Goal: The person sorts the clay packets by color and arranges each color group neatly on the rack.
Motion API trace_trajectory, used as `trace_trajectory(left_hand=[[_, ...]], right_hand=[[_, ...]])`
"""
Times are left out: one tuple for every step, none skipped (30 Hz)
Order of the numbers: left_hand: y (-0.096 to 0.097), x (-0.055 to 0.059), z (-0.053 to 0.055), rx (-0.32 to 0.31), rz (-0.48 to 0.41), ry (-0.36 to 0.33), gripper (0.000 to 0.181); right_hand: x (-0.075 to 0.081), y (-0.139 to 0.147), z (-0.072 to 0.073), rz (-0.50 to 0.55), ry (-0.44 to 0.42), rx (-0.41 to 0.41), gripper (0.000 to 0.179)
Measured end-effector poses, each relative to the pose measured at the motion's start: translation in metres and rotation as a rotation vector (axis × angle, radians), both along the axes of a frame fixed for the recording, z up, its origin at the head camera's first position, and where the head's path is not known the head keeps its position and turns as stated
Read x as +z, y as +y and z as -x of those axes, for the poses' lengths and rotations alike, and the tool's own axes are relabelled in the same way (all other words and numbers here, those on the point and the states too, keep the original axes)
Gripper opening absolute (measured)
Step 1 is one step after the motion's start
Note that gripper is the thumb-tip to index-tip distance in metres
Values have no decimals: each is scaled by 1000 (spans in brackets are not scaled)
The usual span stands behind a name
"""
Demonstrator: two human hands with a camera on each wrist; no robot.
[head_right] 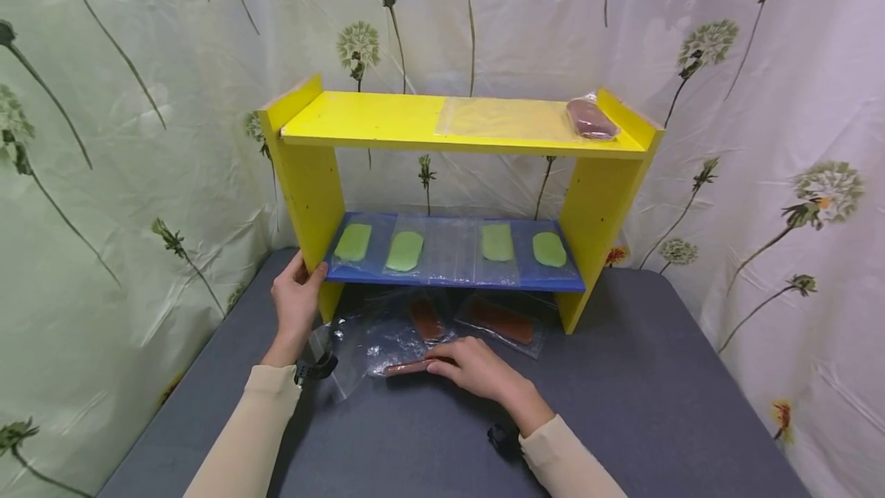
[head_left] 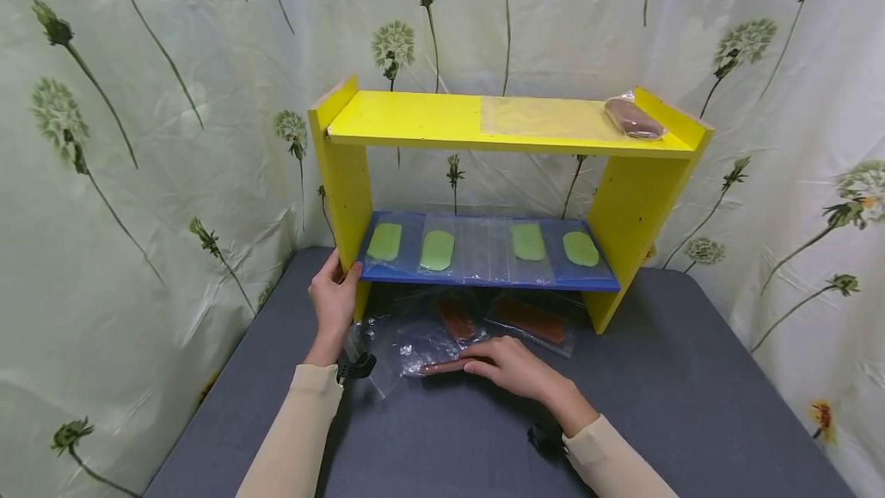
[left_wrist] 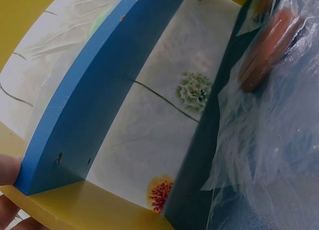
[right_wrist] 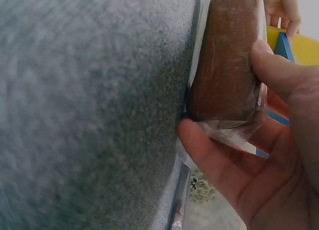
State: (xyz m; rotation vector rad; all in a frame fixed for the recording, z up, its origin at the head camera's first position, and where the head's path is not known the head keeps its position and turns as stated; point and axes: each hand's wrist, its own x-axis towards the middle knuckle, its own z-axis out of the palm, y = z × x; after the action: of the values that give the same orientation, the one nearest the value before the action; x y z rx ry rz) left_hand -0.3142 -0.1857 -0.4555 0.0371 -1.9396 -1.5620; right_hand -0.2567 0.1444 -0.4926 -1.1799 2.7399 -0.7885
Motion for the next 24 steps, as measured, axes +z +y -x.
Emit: trace_trajectory(left_hand=[[0,0,1,2,1,1,46],[0,0,1,3,2,2,46],[0,1,1,4,2,4,46],[0,0,1,4,3,5,46],[0,0,1,2,3,9,46],[0,0,1,1,3,11,46],[0,0,1,-1,5,13,46],[0,0,0,-3,3,16,47],[0,0,0,-4,2,19,47],[0,0,0,-5,3,20,47],[0,0,-1,-5,3,21,46],[0,0,-1,-4,4,22,46],[0,0,-1,-2,5,23,46],[0,0,-1,0,6,23,46],[0,0,-1,1,7,23,46],[0,0,-1,3,10,23,46],[1,1,-1,4,9,23,46],[1,1,-1,4,10,21,46],[1,1,-1,4,10,21,46],[1,1,-1,4,9,20,46],[1,1,-1,2,7,21,46],[1,1,0,1,7,22,46],[1,1,0,0,6,24,46],[0,1,1,-1,9,26,46]], right_hand=[[1,0,1,-1,0,1,32],[1,0,1,-1,3,3,31],[2,0,2,-3,6,2,31],[2,0,2,-4,9,0,31],[3,0,2,-3,15,0,31],[3,0,2,-3,25,0,31],[4,0,2,-1,32,0,31],[4,0,2,4,37,1,31],[5,1,2,9,39,3,32],[5,1,2,18,36,8,32],[5,1,2,26,32,13,33],[5,1,1,33,26,19,34],[5,2,1,42,17,25,35],[6,2,1,50,12,33,36],[6,3,1,56,12,36,36],[7,3,1,61,16,38,36],[8,4,1,68,21,38,36],[9,5,0,77,30,38,35],[11,6,0,85,39,35,35],[13,7,-1,93,48,29,34],[16,7,-1,102,60,24,34],[19,8,-2,113,71,18,34],[22,10,-3,123,78,12,34],[26,11,-4,132,89,3,34]])
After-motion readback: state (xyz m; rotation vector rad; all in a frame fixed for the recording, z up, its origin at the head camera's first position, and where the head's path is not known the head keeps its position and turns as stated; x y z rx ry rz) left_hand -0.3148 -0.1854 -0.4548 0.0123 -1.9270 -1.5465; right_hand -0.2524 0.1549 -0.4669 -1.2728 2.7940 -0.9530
